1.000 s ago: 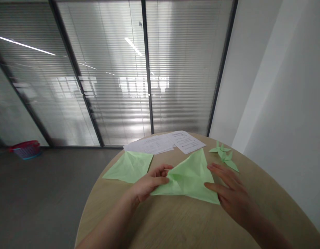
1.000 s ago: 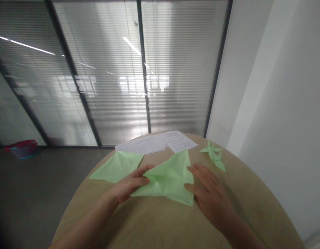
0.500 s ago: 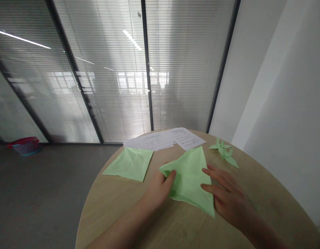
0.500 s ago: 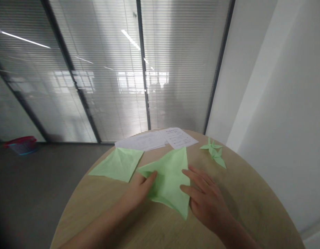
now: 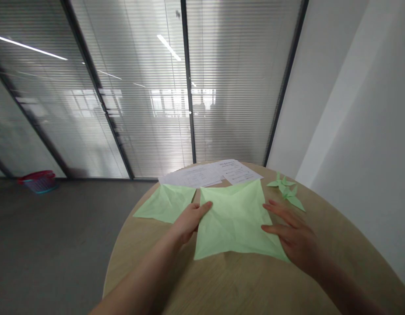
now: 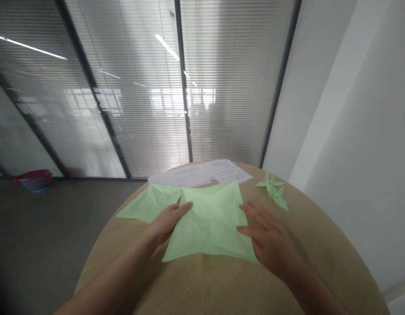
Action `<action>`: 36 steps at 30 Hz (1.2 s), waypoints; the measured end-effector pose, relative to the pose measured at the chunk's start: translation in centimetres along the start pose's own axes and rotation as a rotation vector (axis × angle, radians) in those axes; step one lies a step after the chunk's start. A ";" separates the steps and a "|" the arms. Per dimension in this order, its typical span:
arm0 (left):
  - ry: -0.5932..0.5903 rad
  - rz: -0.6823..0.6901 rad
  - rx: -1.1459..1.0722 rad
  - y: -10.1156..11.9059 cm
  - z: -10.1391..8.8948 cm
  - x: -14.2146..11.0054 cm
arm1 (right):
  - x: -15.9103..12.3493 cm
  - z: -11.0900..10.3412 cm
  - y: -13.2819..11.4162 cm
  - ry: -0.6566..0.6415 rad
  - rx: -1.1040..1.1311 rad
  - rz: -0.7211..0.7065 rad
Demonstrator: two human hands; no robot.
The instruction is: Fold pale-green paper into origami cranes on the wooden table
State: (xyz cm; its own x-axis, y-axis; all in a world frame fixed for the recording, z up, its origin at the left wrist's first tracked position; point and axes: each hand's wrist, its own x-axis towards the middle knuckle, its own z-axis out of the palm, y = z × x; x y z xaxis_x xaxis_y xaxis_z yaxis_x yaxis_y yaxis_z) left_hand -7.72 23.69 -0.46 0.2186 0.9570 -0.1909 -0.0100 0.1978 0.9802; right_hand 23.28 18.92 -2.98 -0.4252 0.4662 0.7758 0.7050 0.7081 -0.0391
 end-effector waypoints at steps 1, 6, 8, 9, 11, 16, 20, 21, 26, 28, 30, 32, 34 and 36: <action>0.001 -0.015 0.031 -0.3 0.0 0.3 | 0.0 0.1 0.2 -0.056 0.011 -0.008; 0.096 0.052 0.616 -2.3 1.0 1.2 | -0.3 -0.8 0.4 -0.456 0.105 0.036; 0.139 0.157 0.780 -3.1 1.7 1.0 | -0.9 -1.4 0.3 -0.598 0.199 0.111; 0.171 0.210 0.837 -3.3 2.0 0.9 | -1.1 -1.5 0.2 -0.635 0.234 0.156; 0.233 0.297 0.943 -3.5 2.7 0.4 | -1.4 -1.5 -0.1 -0.656 0.238 0.248; 0.031 0.528 1.255 -3.6 4.3 -0.3 | -0.3 0.1 -2.2 -0.663 0.053 0.409; -0.216 0.584 1.220 -4.7 5.2 -0.4 | 0.9 1.6 -4.3 -0.709 -0.190 0.532; -0.211 0.582 1.202 -5.0 5.3 -0.4 | 0.9 2.0 -4.6 -0.713 -0.234 0.533; -0.103 0.518 1.308 -5.8 5.2 -0.3 | -0.8 5.0 -5.1 -0.617 -0.328 0.406; -0.060 0.472 1.385 -5.8 5.0 -0.1 | -1.9 6.5 -4.8 -0.568 -0.313 0.365; -0.022 0.432 1.440 -5.7 4.6 0.1 | -2.7 7.6 -4.3 -0.561 -0.261 0.362; -0.006 0.398 1.471 -5.7 4.3 0.3 | -3.0 8.1 -3.8 -0.597 -0.228 0.410; -0.013 0.379 1.487 -5.7 4.0 0.5 | -2.9 8.1 -3.2 -0.653 -0.225 0.472; -0.012 0.368 1.493 -5.7 3.8 0.7 | -2.6 8.0 -2.6 -0.700 -0.242 0.524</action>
State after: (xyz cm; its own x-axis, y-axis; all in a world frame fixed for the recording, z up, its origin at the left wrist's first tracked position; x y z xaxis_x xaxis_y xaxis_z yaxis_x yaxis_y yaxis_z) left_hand -3.83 22.45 -5.99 0.4313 0.9003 0.0591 0.8907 -0.4353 0.1312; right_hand 18.04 20.09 -9.94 -0.2083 0.9691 0.1324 0.9718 0.2204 -0.0841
